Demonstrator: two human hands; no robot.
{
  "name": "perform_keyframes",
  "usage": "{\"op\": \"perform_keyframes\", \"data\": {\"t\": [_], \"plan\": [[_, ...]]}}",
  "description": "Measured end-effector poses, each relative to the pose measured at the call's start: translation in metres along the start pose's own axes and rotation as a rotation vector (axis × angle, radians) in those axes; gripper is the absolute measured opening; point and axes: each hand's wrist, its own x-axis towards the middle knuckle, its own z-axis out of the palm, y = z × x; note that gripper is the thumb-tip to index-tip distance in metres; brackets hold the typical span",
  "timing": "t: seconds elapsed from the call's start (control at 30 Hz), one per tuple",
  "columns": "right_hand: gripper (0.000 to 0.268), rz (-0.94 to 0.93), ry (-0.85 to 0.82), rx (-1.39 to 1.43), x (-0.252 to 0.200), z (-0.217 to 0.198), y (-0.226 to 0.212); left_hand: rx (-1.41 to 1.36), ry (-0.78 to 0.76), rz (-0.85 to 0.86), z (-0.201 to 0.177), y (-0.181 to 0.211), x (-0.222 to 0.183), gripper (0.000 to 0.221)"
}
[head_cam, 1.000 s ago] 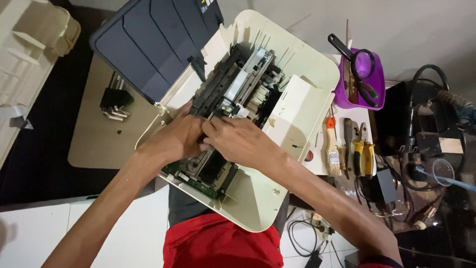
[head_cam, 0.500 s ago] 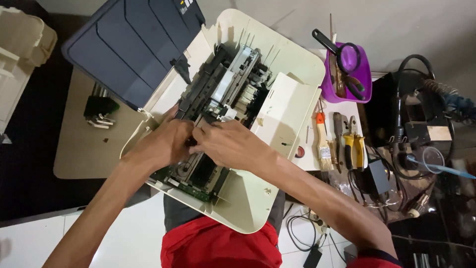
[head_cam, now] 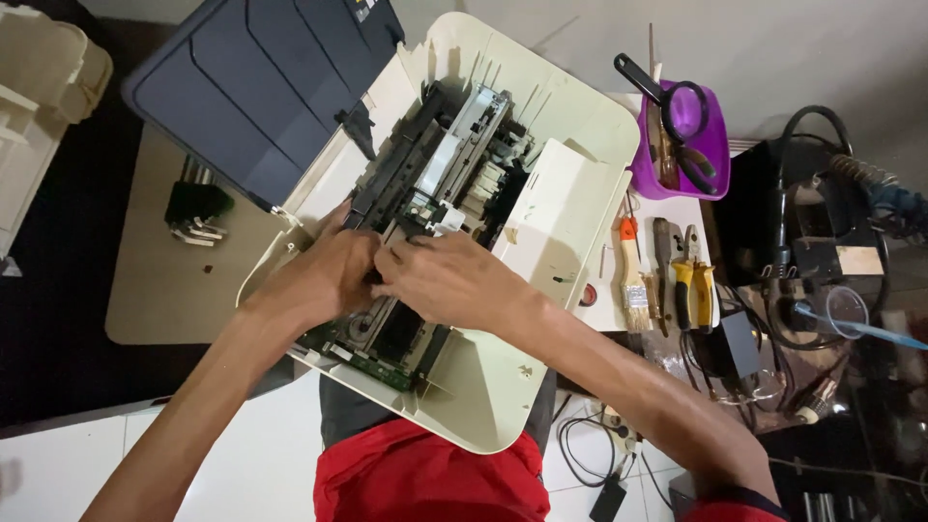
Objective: Repairing the internal components of a printer by manipulating ribbon cables and using a screwdriver for adjustments.
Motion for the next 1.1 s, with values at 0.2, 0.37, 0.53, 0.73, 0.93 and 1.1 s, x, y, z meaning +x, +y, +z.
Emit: {"op": "perform_keyframes", "data": {"t": [0.2,0.37,0.53,0.73,0.93,1.1], "plan": [[0.043,-0.029,-0.051,0.093,0.007,-0.003,0.007,0.196,0.048,0.080,0.021,-0.017,0.005,0.035],[0.033,-0.055,-0.086,-0.042,0.008,0.005,0.002,0.232,-0.060,-0.049,0.011,-0.005,0.006,0.033],[0.031,0.054,-0.107,0.084,0.008,0.026,0.004,0.179,-0.097,-0.058,0.008,-0.004,0.003,0.030],[0.032,0.079,-0.165,0.279,0.012,0.030,0.008,0.061,-0.007,0.027,0.011,-0.020,0.005,0.019],[0.034,0.152,-0.163,0.248,0.001,0.008,0.002,-0.101,0.090,-0.050,-0.010,0.006,-0.010,0.015],[0.025,0.196,-0.064,0.560,-0.003,-0.008,-0.006,-0.187,0.219,0.190,-0.051,0.036,-0.046,0.016]]}}
